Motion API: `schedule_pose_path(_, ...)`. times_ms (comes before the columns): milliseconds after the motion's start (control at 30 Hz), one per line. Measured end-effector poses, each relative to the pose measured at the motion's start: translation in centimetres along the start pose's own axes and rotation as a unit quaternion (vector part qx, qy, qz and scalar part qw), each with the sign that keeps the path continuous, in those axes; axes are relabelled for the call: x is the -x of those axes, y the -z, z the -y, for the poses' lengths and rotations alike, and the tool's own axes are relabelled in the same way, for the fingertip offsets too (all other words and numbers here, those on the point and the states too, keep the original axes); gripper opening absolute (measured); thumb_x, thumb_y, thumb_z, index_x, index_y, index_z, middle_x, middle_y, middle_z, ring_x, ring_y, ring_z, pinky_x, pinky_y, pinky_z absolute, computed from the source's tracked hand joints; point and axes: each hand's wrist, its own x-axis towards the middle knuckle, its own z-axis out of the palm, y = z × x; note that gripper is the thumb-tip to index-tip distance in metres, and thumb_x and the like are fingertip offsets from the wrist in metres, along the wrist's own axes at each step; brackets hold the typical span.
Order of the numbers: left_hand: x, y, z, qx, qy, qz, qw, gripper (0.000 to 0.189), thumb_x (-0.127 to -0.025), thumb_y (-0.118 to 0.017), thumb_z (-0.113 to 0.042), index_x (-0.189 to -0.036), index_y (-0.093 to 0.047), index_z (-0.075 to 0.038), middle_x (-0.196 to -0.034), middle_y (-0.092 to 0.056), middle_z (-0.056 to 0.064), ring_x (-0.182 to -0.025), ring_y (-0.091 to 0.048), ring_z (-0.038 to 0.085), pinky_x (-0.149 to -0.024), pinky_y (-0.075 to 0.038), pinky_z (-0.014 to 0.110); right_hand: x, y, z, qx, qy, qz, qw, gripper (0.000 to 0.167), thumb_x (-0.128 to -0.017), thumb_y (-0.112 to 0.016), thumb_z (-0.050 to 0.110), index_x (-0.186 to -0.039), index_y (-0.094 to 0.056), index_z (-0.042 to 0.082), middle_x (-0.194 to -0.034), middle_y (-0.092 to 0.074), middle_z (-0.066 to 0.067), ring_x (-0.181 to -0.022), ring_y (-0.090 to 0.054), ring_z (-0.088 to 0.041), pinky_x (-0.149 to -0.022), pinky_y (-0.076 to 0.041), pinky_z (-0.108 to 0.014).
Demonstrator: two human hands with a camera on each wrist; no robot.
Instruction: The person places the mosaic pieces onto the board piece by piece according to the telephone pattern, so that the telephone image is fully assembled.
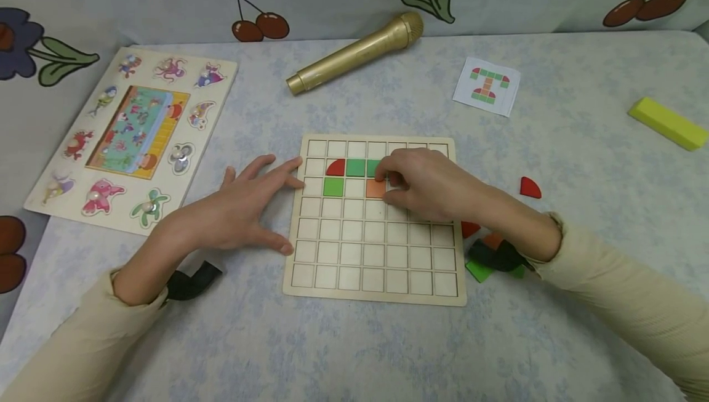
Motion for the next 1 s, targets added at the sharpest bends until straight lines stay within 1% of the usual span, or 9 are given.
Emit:
schedule_pose_path(100, 0.0, 0.0, 0.0, -0.002, 0.0, -0.001, 1.0, 0.105, -0.067, -0.09, -0.043, -0.152, -0.033, -0.021, -0.161, -0.023, -0.004, -0.149, 0.004, 0.031, -0.101, 0.005, 0.078, 0.0, 0.2, 0.0, 0.004, 0.0, 0.006, 1.0, 0.016, -0.09, -0.069, 0.009, -0.106, -0.069, 0.006, -0.083, -0.054, -0.003, -0.078, -0.049, -0.02, -0.071, -0.039, -0.035)
schedule_pose_path(233, 0.0, 0.0, 0.1, -0.004, -0.002, -0.002, 1.0, 0.1, -0.068, -0.09, -0.044, -0.149, -0.036, -0.021, -0.163, -0.018, -0.005, -0.149, 0.003, 0.031, -0.101, 0.005, 0.078, 0.4, 0.5, 0.0, -0.001, 0.005, 0.012, 0.9999, 0.018, -0.09, -0.069, 0.008, -0.109, -0.071, 0.006, -0.093, -0.061, -0.003, -0.081, -0.053, -0.019, -0.075, -0.043, -0.035)
schedule_pose_path(300, 0.0, -0.1, 0.1, -0.004, -0.003, -0.002, 1.0, 0.101, -0.068, -0.09, -0.044, -0.15, -0.035, -0.021, -0.162, -0.019, -0.005, -0.149, 0.003, 0.031, -0.1, 0.005, 0.078, 0.7, 0.6, 0.0, -0.006, 0.013, 0.01, 0.9998, 0.017, -0.09, -0.07, 0.007, -0.107, -0.072, 0.007, -0.097, -0.063, -0.002, -0.083, -0.055, -0.018, -0.076, -0.045, -0.035)
schedule_pose_path(367, -0.1, -0.1, 0.1, -0.005, -0.005, -0.002, 1.0, 0.105, -0.068, -0.089, -0.044, -0.152, -0.032, -0.02, -0.161, -0.024, -0.005, -0.149, 0.003, 0.031, -0.1, 0.005, 0.078, 1.4, 0.8, -0.2, -0.011, 0.018, 0.008, 0.9997, 0.015, -0.09, -0.07, 0.008, -0.105, -0.073, 0.009, -0.101, -0.064, -0.001, -0.085, -0.056, -0.017, -0.077, -0.046, -0.035)
schedule_pose_path(500, -0.2, -0.2, 0.1, -0.005, -0.009, -0.001, 0.9999, 0.105, -0.068, -0.089, -0.044, -0.152, -0.032, -0.02, -0.16, -0.025, -0.005, -0.149, 0.003, 0.031, -0.1, 0.004, 0.078, 3.5, 1.3, -0.7, -0.015, 0.016, 0.01, 0.9997, 0.013, -0.09, -0.072, 0.01, -0.103, -0.073, 0.012, -0.1, -0.063, 0.003, -0.082, -0.055, -0.014, -0.072, -0.047, -0.034)
schedule_pose_path(700, -0.1, -0.2, 0.1, -0.006, -0.003, -0.002, 1.0, 0.108, -0.068, -0.09, -0.043, -0.154, -0.029, -0.02, -0.159, -0.027, -0.005, -0.149, 0.004, 0.03, -0.101, 0.005, 0.078, 7.3, 1.8, -2.3, -0.011, -0.012, 0.013, 0.9998, 0.02, -0.087, -0.076, 0.013, -0.106, -0.072, 0.016, -0.094, -0.06, 0.01, -0.078, -0.053, -0.007, -0.066, -0.048, -0.027)
schedule_pose_path(800, 0.0, -0.2, 0.1, -0.003, -0.004, -0.002, 1.0, 0.104, -0.068, -0.09, -0.043, -0.152, -0.032, -0.02, -0.161, -0.023, -0.005, -0.149, 0.004, 0.03, -0.101, 0.006, 0.078, 9.3, 1.7, -3.2, -0.017, -0.02, 0.006, 0.9996, 0.024, -0.085, -0.078, 0.012, -0.107, -0.071, 0.019, -0.093, -0.058, 0.012, -0.077, -0.053, -0.005, -0.064, -0.048, -0.024)
schedule_pose_path(900, 0.1, -0.2, 0.1, -0.002, -0.003, -0.002, 1.0, 0.099, -0.069, -0.089, -0.042, -0.149, -0.035, -0.02, -0.163, -0.018, -0.005, -0.149, 0.004, 0.029, -0.101, 0.006, 0.077, 11.0, 1.4, -4.0, -0.019, -0.016, -0.006, 0.9997, 0.027, -0.083, -0.08, 0.01, -0.106, -0.071, 0.022, -0.093, -0.057, 0.014, -0.074, -0.053, -0.002, -0.063, -0.047, -0.021)
schedule_pose_path(1000, 0.0, -0.2, 0.0, -0.004, -0.004, -0.003, 1.0, 0.102, -0.069, -0.089, -0.042, -0.151, -0.033, -0.02, -0.161, -0.023, -0.004, -0.149, 0.004, 0.029, -0.102, 0.006, 0.076, 12.6, 1.1, -4.6, -0.014, -0.021, -0.01, 0.9996, 0.028, -0.082, -0.081, 0.011, -0.105, -0.071, 0.024, -0.092, -0.056, 0.018, -0.073, -0.053, 0.001, -0.063, -0.047, -0.02)
